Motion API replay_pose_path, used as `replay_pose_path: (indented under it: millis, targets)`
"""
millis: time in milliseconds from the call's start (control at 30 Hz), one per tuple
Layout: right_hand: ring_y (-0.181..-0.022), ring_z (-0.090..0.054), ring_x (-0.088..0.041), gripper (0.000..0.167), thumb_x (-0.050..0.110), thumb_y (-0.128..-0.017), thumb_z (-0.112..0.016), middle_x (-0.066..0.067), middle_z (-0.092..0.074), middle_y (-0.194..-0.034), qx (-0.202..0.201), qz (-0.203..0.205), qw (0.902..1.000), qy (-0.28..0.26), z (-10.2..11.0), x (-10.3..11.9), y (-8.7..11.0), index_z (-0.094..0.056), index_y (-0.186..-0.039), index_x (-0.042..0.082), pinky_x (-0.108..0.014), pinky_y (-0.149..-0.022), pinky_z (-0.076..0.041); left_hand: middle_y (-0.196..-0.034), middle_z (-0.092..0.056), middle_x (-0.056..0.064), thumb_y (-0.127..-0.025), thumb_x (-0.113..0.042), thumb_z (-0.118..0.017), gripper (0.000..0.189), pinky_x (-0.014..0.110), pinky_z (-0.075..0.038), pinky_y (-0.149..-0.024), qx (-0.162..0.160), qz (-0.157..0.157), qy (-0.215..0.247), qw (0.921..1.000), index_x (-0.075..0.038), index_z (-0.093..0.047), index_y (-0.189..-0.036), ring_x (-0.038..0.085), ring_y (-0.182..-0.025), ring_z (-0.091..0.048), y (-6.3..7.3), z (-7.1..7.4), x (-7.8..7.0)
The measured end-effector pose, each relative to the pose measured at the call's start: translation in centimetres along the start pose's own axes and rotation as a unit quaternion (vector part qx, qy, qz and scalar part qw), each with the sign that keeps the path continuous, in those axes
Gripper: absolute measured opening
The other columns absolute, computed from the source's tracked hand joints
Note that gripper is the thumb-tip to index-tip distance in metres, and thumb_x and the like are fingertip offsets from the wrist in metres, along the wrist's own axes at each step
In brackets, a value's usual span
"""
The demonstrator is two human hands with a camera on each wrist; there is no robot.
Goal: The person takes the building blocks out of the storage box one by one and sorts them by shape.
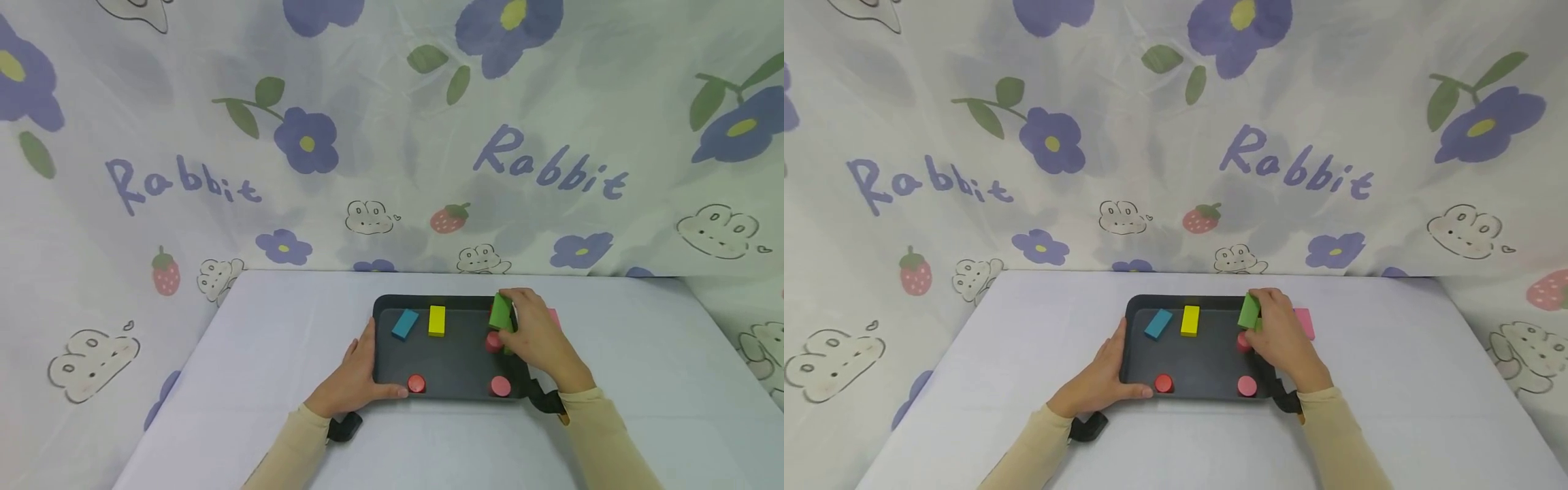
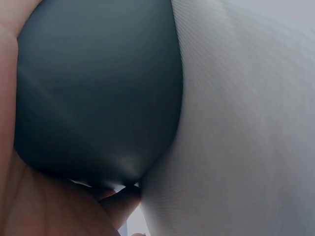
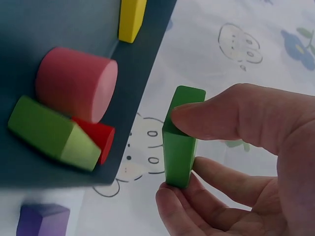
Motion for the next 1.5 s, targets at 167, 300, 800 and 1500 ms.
replay_pose_path:
  millis: [167, 300, 800, 1500]
  targets:
    - [-0.117, -0.049, -0.043, 0.063, 0.001, -0.080, -0.073, -0.032, -0.047, -0.136, -0.004, 0.009, 0.9998, 0.017, 0.6, -0.2, 0.5, -0.049, -0.137, -0.011, -0.057, -0.092, -0.051, -0.168, 0.006, 0.015, -0.076, -0.063, -0.079, 0.139, 0.052, -0.001, -0.123, -0.001, -0.001, -0.006, 1.0000, 0.002, 0.012, -0.158, 0.026, -0.154, -0.005, 0.0, -0.1, 0.0]
    - [-0.114, -0.052, -0.043, 0.062, 0.000, -0.080, -0.072, -0.031, -0.048, -0.135, -0.011, 0.012, 0.9998, 0.012, 0.9, -0.6, 0.8, -0.050, -0.136, -0.012, -0.058, -0.091, -0.052, -0.168, 0.006, 0.015, -0.076, -0.063, -0.080, 0.139, 0.052, -0.001, -0.123, -0.002, -0.002, -0.009, 1.0000, 0.001, 0.012, -0.158, 0.026, -0.154, -0.005, 0.0, -0.1, 0.0]
    - [-0.108, -0.055, -0.042, 0.064, -0.001, -0.079, -0.071, -0.031, -0.047, -0.136, 0.001, -0.006, 0.9998, 0.017, 1.8, -2.6, 1.4, -0.049, -0.139, -0.009, -0.059, -0.089, -0.053, -0.168, 0.007, 0.013, -0.076, -0.065, -0.079, 0.139, 0.051, 0.000, -0.123, -0.002, 0.002, -0.006, 1.0000, 0.000, 0.013, -0.158, 0.026, -0.154, -0.005, 0.0, -0.2, 0.5]
    - [-0.115, -0.052, -0.049, 0.066, -0.005, -0.075, -0.076, -0.036, -0.047, -0.132, 0.001, 0.016, 0.9986, 0.051, 3.8, -5.8, 2.2, -0.050, -0.134, -0.015, -0.064, -0.095, -0.046, -0.168, 0.003, 0.016, -0.075, -0.064, -0.080, 0.139, 0.052, 0.000, -0.123, -0.006, 0.000, -0.009, 0.9999, 0.002, 0.010, -0.158, 0.027, -0.154, -0.006, -0.1, -0.1, 0.2]
Point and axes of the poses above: each hand's wrist, its own y-axis away from the middle knuckle, its own z-axis out of the back of the hand, x = y × z, the point moved 5 cm from there along -y, towards the middle knuckle
